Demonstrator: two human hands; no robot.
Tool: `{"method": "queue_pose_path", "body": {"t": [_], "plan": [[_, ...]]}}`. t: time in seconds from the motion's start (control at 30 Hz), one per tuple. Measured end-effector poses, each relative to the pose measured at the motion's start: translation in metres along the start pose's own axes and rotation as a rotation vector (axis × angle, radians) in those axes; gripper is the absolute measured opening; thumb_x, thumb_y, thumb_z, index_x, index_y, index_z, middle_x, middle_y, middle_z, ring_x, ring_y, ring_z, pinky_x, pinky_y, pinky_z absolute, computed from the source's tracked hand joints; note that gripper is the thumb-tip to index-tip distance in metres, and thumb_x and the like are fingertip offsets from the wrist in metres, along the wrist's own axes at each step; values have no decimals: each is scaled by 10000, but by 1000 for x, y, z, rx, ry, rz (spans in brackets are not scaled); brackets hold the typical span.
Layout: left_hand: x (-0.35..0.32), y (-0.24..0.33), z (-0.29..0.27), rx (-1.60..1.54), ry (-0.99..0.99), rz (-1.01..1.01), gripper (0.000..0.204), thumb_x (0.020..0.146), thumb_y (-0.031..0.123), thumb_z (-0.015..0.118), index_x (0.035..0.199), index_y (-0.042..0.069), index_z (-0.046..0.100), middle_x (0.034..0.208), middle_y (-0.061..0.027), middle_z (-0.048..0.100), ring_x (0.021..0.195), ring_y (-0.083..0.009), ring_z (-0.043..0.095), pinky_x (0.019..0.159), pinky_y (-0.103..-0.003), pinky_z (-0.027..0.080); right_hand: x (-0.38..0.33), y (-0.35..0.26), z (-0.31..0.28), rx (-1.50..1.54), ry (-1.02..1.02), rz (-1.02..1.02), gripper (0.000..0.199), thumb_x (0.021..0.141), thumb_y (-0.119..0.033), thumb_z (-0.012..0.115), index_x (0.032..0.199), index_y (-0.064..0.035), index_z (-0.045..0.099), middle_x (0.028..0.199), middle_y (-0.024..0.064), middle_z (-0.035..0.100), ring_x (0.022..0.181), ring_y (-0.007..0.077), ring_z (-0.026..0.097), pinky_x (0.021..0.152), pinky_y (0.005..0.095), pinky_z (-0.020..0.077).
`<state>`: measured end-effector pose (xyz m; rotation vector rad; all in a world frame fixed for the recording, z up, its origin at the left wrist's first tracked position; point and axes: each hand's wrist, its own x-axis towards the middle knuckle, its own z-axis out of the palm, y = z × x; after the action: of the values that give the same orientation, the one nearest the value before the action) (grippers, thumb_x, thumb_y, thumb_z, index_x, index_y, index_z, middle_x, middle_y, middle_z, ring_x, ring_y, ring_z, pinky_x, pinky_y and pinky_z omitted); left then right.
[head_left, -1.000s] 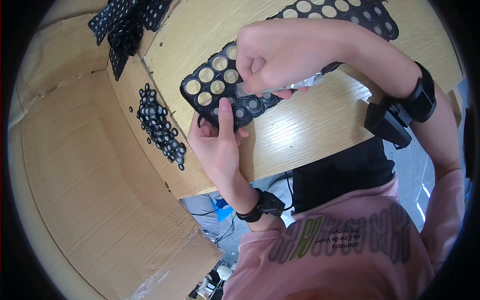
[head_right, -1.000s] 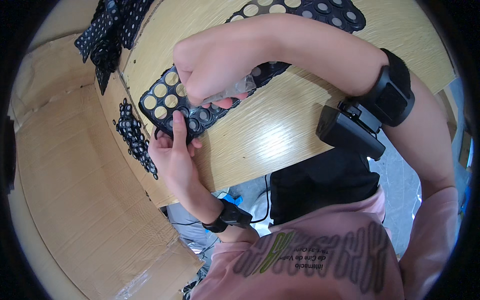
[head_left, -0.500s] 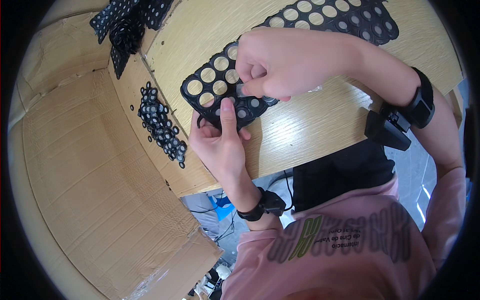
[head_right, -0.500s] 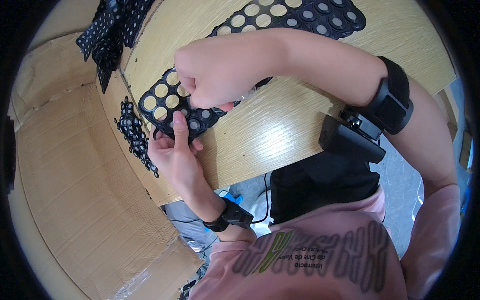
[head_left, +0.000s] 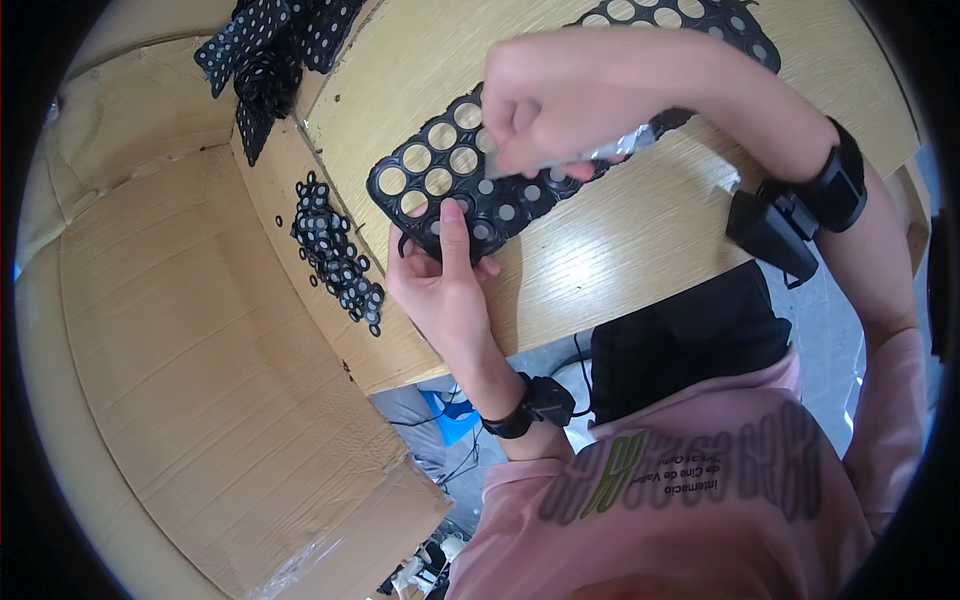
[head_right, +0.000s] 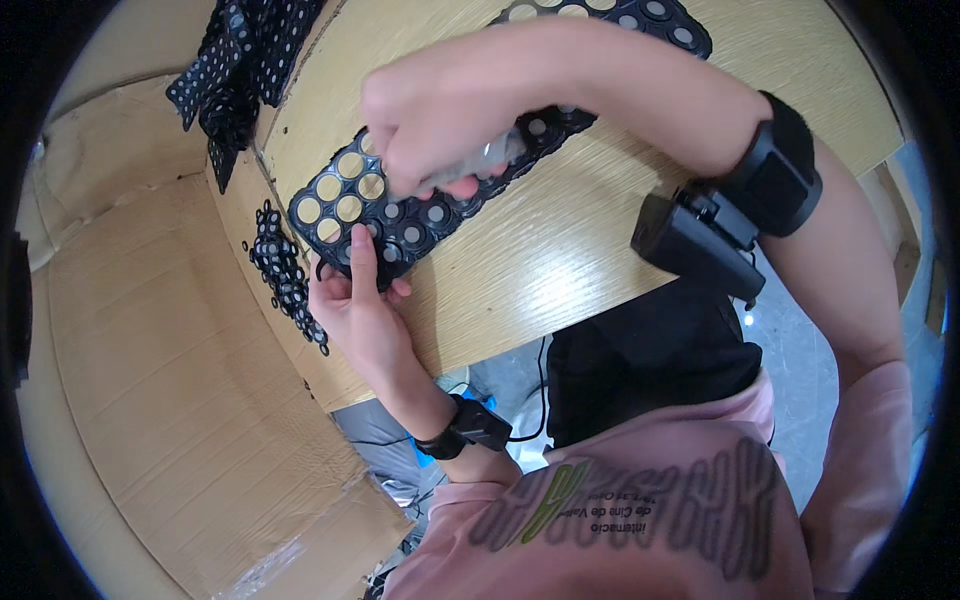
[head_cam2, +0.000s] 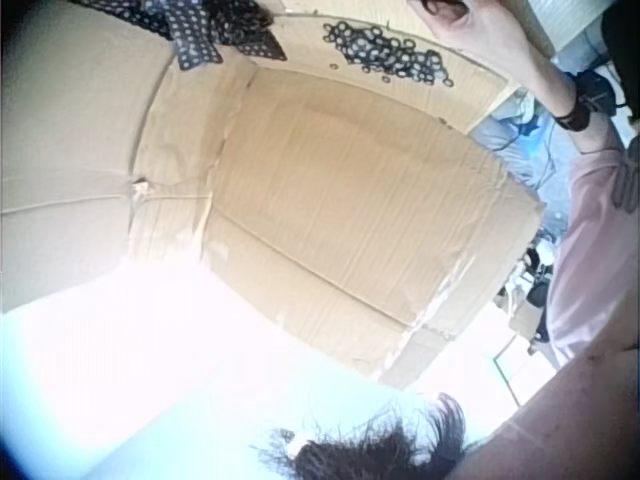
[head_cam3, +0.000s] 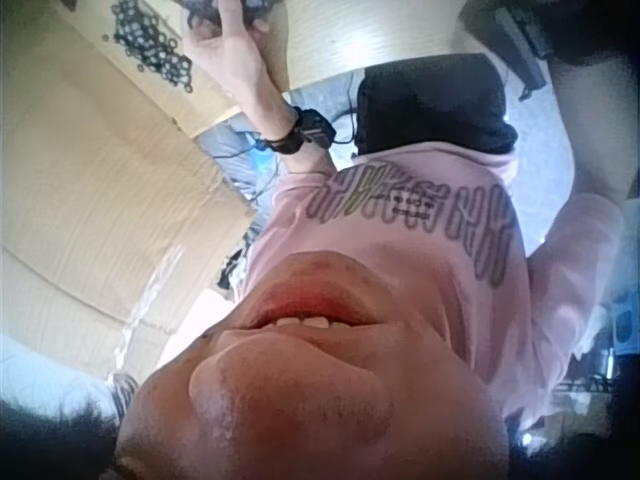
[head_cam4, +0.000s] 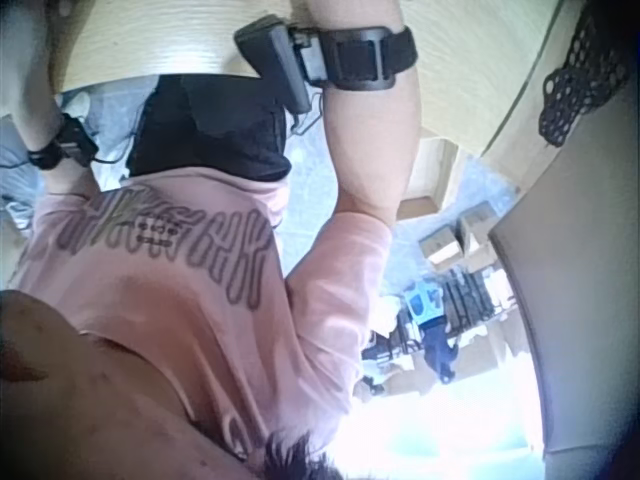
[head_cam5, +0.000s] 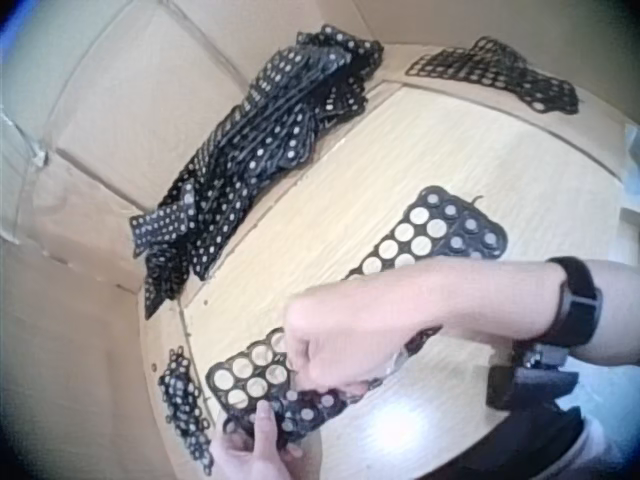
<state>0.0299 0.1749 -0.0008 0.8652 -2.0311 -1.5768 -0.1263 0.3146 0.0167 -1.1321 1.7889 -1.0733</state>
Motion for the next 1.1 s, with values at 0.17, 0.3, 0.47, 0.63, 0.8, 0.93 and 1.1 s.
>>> {"method": "queue_pose_path", "body": {"t": [0.17,0.3,0.47,0.63,0.8,0.93,1.1], "plan": [[3,5,-3,-13,-84,-104,170,819,140,752,880,30,638,750,-8,656,541,-48,540,414,-193,343,-2,-3,-10,22,-62,92,188,819,-99,565,718,40,642,546,95,625,425,116,552,435,251,439],[9,3,1,126,-161,-50,204,813,127,761,900,-23,653,711,-32,651,498,-50,519,402,-179,382,-2,1,-7,-1,-66,128,176,806,-94,569,719,42,639,557,100,626,435,128,559,437,256,436],[8,0,2,135,-117,-66,247,838,114,734,999,-49,642,756,-49,670,526,-60,546,383,-186,389,-2,6,-5,-25,-63,140,184,810,-99,565,746,53,645,568,106,629,458,131,573,446,260,438],[6,1,1,88,-138,-53,252,855,108,716,1024,-58,632,764,-60,674,525,-60,542,378,-192,379,1,8,-3,-3,-68,91,207,835,-109,556,788,67,656,573,106,630,471,136,585,469,266,453],[3,1,4,84,-92,-32,249,854,109,716,1018,-59,634,773,-69,680,499,-60,525,373,-192,368,1,9,0,19,-35,70,219,854,-116,563,794,73,656,570,104,630,481,139,595,480,267,456],[1,3,7,88,-76,-25,246,847,97,720,1022,-48,628,767,-65,677,477,-55,510,365,-189,351,0,10,2,7,-39,51,213,857,-107,561,766,66,647,548,106,618,469,143,593,480,273,458],[-3,3,11,73,-69,3,208,837,94,734,939,-39,610,731,-58,652,456,-54,483,362,-190,323,-1,13,8,-32,11,-40,290,852,-74,556,584,33,539,477,105,557,432,155,576,441,275,424]]}}
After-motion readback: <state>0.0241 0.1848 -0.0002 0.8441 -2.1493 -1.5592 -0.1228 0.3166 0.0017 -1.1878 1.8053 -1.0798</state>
